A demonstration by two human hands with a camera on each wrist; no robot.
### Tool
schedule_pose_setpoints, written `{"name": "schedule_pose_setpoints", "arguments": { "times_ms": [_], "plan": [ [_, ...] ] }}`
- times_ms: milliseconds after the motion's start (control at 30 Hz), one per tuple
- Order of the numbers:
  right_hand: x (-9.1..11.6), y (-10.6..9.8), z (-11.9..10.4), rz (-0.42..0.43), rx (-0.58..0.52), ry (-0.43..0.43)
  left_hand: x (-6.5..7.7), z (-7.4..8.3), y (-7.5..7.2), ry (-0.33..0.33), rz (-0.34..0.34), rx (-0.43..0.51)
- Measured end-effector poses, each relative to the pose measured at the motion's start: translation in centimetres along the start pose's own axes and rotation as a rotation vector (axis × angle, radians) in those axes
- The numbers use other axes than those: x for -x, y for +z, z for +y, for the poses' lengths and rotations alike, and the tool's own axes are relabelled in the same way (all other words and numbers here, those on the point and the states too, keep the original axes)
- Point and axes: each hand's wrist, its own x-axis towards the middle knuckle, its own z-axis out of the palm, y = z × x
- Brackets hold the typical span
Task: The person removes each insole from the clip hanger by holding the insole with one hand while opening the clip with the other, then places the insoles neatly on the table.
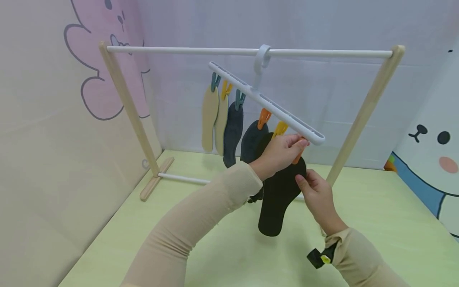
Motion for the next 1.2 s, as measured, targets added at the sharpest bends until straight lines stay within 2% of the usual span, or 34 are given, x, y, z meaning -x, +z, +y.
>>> {"name": "schedule_pose_setpoints", "arguments": {
  "times_ms": [167,600,867,1200],
  "plan": [
    [0.07,-0.09,0.0,0.001,-0.002,0.015,-0.01,-0.05,0.15,0.019,0.007,0.002],
    [0.14,-0.38,0.3,0.006,0.031,0.029,-0.09,0.15,0.42,-0.003,0.011,-0.014],
    [0.11,-0.4,0.5,0.005,0.03,0.016,-0.16,0.31,0.6,-0.007,0.047,-0.023],
    [0.25,-0.14,0.59,0.012,0.025,0.02,-0.1,0.12,0.38,-0.008,0.034,-0.008]
  ]
}}
